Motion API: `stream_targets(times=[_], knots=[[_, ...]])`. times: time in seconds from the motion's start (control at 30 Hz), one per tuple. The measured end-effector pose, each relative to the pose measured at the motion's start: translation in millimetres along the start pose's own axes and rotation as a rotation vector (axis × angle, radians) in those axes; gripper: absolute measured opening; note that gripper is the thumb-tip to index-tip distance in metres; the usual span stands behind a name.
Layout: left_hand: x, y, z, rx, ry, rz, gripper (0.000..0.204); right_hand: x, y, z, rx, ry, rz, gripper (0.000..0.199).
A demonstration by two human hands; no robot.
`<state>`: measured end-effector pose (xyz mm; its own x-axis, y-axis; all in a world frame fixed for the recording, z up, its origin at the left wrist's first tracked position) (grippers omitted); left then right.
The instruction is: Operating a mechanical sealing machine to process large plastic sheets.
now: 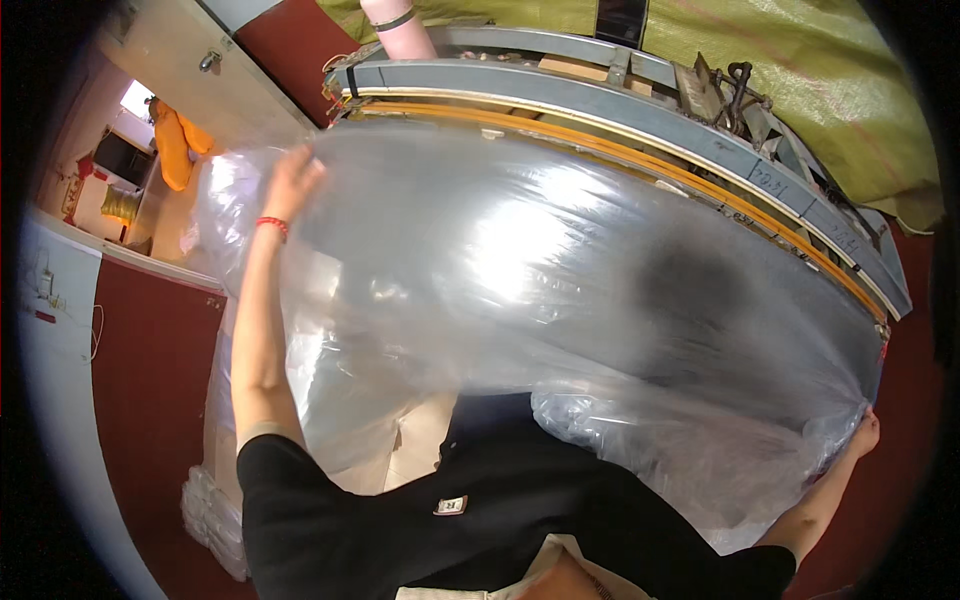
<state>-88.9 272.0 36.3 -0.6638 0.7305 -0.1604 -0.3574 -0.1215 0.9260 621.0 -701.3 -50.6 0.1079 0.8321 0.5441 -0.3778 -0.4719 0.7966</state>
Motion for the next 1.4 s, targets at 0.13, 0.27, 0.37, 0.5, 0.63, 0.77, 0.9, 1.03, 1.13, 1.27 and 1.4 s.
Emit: stream_targets(times=[0.13, 0.27, 0.37, 0.5, 0.63, 0.77, 0.9, 1.03, 1.13, 1.27, 1.4], knots=[[13.0, -64.0, -11.5, 0.121, 0.072, 0.050, 0.056, 34.9, -1.4, -16.2, 0.069, 0.024, -0.027, 0.038], [13.7, -89.0, 15.5, 0.085, 0.082, -0.229, 0.051, 7.0, 4.9, -5.0, -0.002, 0.008, -0.070, 0.039], [44.1, -92.4, 31.1, 0.056, 0.069, -0.036, 0.047, 53.0, 8.5, -40.6, -0.088, -0.101, -0.288, 0.040], [105.4, -105.0, 45.7, 0.049, 0.251, -0.162, 0.050, 124.7, 10.5, -77.7, -0.118, -0.166, -0.534, 0.034], [152.4, -100.7, 54.3, 0.041, 0.419, -0.043, 0.056, 130.4, -4.2, -73.5, -0.173, -0.186, -0.541, 0.033], [42.7, -91.3, 82.3, -0.314, 0.385, 0.070, 0.051, 109.4, 9.7, -69.8, -0.287, -0.225, -0.499, 0.030], [-291.2, -76.4, 40.5, 0.098, -0.043, -1.024, 0.035, 111.2, 19.7, -71.1, -0.252, -0.279, -0.415, 0.027], [-546.2, -56.9, -86.7, 0.961, -0.316, -1.581, 0.034, 84.1, 20.2, -61.3, -0.264, -0.274, -0.406, 0.023], [-635.5, -32.4, -174.3, 1.242, -0.562, -1.625, 0.069, 92.2, 5.2, -60.0, -0.244, -0.227, -0.382, 0.024], [-681.7, -65.7, -232.7, 0.959, -0.536, -1.364, 0.057, 95.4, 8.9, -61.9, -0.236, -0.209, -0.355, 0.024], [-660.7, -69.3, -214.3, 1.752, -0.088, -1.650, 0.041, 93.9, 8.5, -60.4, -0.236, -0.150, -0.333, 0.023]])
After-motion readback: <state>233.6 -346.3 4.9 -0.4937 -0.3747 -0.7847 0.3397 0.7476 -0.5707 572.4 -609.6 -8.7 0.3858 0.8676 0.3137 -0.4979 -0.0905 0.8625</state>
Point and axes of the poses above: each hand's wrist, its own z-axis towards the middle knuckle, its own y-axis out of the back of the hand, x = y × z, the point moved 5 cm from there along z, towards the middle knuckle, and after that the axes turned 6 degrees about -y, right-handed, at the moved point
